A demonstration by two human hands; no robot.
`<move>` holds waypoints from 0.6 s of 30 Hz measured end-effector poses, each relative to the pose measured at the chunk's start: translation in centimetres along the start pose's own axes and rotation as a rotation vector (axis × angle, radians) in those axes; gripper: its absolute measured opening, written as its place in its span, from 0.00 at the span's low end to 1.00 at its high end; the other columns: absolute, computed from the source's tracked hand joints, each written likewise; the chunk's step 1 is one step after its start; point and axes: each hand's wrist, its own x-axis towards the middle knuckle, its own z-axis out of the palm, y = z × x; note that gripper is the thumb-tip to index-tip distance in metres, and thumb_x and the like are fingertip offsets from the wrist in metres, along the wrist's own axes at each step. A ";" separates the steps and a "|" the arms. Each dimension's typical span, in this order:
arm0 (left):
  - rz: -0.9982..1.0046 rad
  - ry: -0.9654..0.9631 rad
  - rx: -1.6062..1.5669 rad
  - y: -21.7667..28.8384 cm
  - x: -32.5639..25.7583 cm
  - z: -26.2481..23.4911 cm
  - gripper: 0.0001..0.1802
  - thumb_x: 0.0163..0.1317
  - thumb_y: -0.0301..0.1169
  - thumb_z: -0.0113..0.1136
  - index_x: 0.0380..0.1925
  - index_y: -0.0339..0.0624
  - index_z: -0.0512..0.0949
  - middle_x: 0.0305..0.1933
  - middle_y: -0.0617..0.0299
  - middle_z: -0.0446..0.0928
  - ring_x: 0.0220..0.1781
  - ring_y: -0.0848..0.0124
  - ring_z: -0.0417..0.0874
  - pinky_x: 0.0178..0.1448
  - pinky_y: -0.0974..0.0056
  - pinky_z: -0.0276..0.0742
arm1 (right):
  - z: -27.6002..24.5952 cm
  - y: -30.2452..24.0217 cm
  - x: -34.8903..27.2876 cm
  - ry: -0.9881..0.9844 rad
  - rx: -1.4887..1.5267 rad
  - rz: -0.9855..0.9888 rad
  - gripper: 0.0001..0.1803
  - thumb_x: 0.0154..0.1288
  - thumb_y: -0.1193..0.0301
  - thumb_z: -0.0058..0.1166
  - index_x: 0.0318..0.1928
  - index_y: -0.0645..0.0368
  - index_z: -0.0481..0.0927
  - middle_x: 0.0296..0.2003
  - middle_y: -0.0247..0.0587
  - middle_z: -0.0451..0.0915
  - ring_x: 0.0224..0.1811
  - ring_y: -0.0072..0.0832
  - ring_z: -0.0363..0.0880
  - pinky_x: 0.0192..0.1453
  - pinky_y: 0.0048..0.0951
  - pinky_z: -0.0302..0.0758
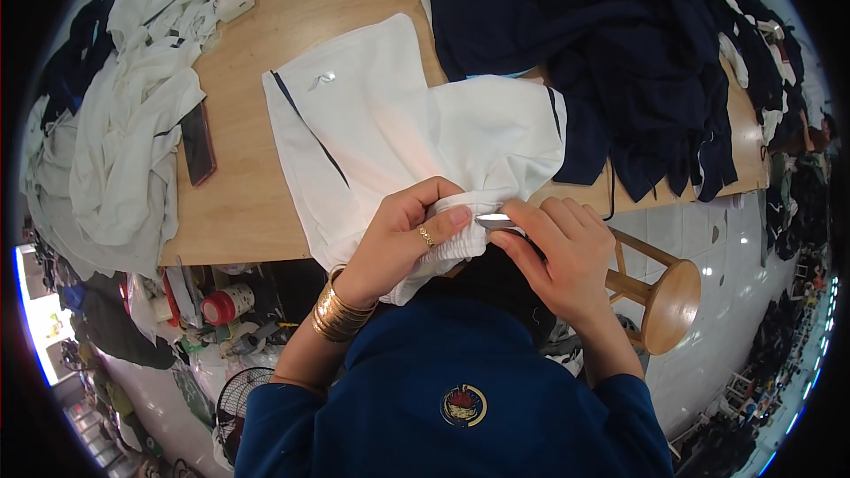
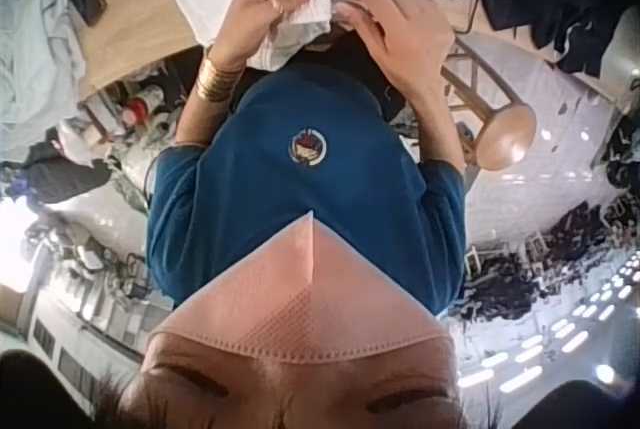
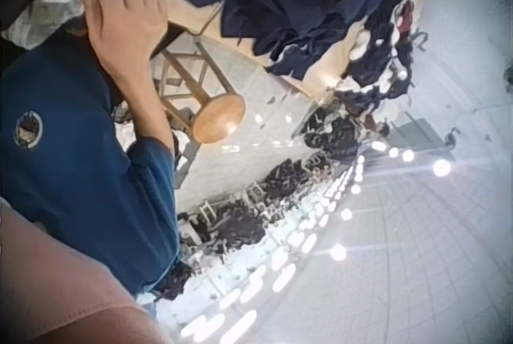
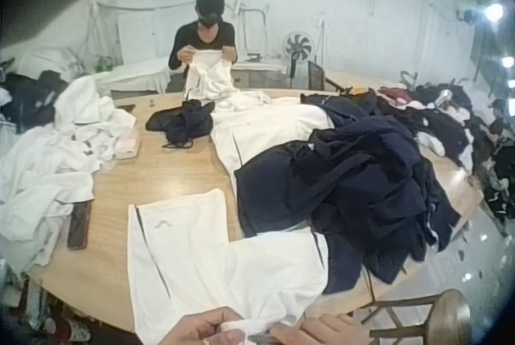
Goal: Trimming excess threads from white athletic shorts using small thread snips on a large work table in a textile factory.
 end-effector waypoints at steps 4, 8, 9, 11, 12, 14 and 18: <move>-0.006 0.008 -0.010 -0.1 0.0 0.0 0.12 0.66 0.34 0.54 0.40 0.35 0.74 0.29 0.64 0.76 0.27 0.80 0.76 0.30 0.74 0.74 | 0.2 0.0 -0.1 0.019 0.001 -0.011 0.15 0.50 0.65 0.65 0.37 0.56 0.79 0.22 0.33 0.71 0.22 0.30 0.68 0.27 0.29 0.61; -0.015 0.021 -0.035 -0.3 0.0 -0.1 0.12 0.66 0.34 0.54 0.40 0.35 0.75 0.30 0.65 0.76 0.27 0.81 0.76 0.31 0.74 0.74 | 0.2 -0.1 0.1 0.027 0.000 -0.015 0.15 0.50 0.65 0.65 0.37 0.56 0.79 0.22 0.34 0.71 0.22 0.30 0.68 0.27 0.30 0.61; -0.018 0.024 -0.034 -0.3 0.1 -0.1 0.12 0.66 0.34 0.54 0.40 0.35 0.75 0.30 0.65 0.76 0.27 0.81 0.76 0.31 0.74 0.74 | 0.2 -0.1 0.1 0.027 -0.001 -0.015 0.15 0.50 0.65 0.65 0.37 0.56 0.79 0.22 0.34 0.71 0.22 0.30 0.68 0.27 0.30 0.61; -0.017 0.018 -0.035 -0.2 0.1 -0.1 0.12 0.66 0.34 0.54 0.40 0.35 0.75 0.30 0.64 0.76 0.27 0.81 0.76 0.31 0.74 0.74 | 0.2 -0.1 0.0 0.022 0.001 -0.012 0.15 0.50 0.65 0.65 0.37 0.56 0.79 0.22 0.34 0.71 0.22 0.30 0.68 0.28 0.30 0.62; -0.019 0.011 -0.037 -0.2 0.1 -0.1 0.12 0.66 0.34 0.54 0.40 0.35 0.75 0.31 0.64 0.77 0.28 0.80 0.76 0.32 0.74 0.74 | 0.2 -0.1 0.0 0.023 0.000 -0.009 0.15 0.50 0.65 0.65 0.37 0.56 0.79 0.22 0.34 0.71 0.22 0.30 0.68 0.28 0.30 0.62; -0.016 0.005 -0.044 -0.1 0.1 -0.1 0.12 0.66 0.33 0.54 0.40 0.35 0.75 0.31 0.64 0.77 0.28 0.80 0.76 0.32 0.75 0.74 | 0.4 0.0 0.0 0.036 0.042 -0.001 0.13 0.50 0.66 0.65 0.36 0.57 0.79 0.22 0.34 0.71 0.22 0.31 0.68 0.27 0.30 0.61; -0.018 0.000 -0.102 0.1 -0.2 -0.5 0.11 0.66 0.33 0.54 0.40 0.35 0.74 0.32 0.63 0.78 0.30 0.81 0.76 0.35 0.75 0.73 | 0.9 0.7 0.0 0.060 0.106 -0.017 0.15 0.52 0.62 0.65 0.38 0.53 0.79 0.20 0.29 0.70 0.21 0.25 0.69 0.24 0.25 0.62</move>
